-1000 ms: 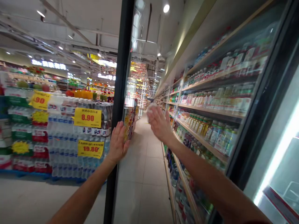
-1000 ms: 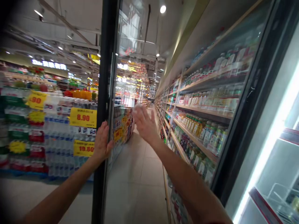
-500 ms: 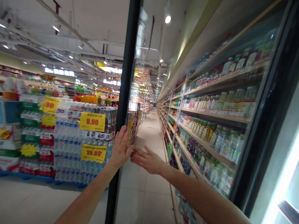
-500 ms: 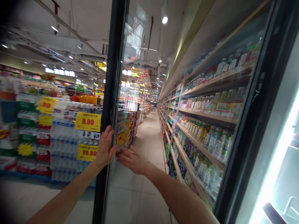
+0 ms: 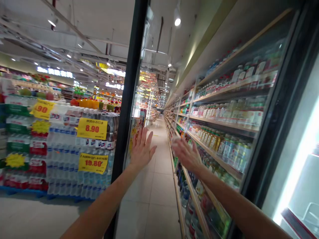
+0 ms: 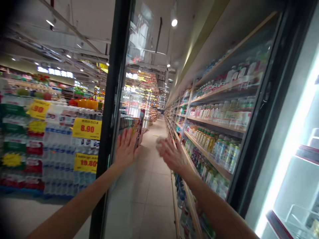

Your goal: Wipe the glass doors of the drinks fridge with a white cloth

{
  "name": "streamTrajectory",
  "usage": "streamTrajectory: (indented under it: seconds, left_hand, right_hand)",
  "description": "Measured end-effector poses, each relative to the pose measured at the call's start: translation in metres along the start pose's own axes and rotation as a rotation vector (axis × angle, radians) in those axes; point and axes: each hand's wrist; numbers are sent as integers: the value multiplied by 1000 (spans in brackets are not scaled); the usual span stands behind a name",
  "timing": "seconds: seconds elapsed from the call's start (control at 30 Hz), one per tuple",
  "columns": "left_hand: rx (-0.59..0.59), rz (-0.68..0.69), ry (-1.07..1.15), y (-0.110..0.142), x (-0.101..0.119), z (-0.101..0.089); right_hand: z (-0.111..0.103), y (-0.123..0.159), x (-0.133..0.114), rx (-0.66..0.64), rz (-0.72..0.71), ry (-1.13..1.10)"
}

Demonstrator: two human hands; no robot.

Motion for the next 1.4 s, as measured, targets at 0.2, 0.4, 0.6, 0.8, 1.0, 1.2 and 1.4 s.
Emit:
streamTrajectory:
  seconds: [0.2,0.4,0.6,0.8,1.0,1.2,1.4]
  left_hand:
    - [36,-21,30,2,-2,4]
    - [40,53,19,0,9,8]
    - [13,91,47,-3,34,13]
    - [34,90,60,-3,36,12]
    - [37,78,108,-2,34,15]
    - [57,92,68,-2,36,16]
    - [74,108,40,-3,35,16]
  right_hand:
    - [1,-1,6,88,352,125]
    - [11,10,-31,90,272,48]
    - [-4,32,22,133,616,156]
    - [-8,66,-3,256,933,235]
    - [-4,67,-1,150,678,164]
    - [-21,93,39,247,958,273]
    - [-25,106,53,236,893,284]
Point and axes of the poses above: each hand's wrist, its own y-axis away from the middle knuckle, its own z-axis out of the palm, x = y × z, and after that the axes turned 6 degrees about x, right-handed
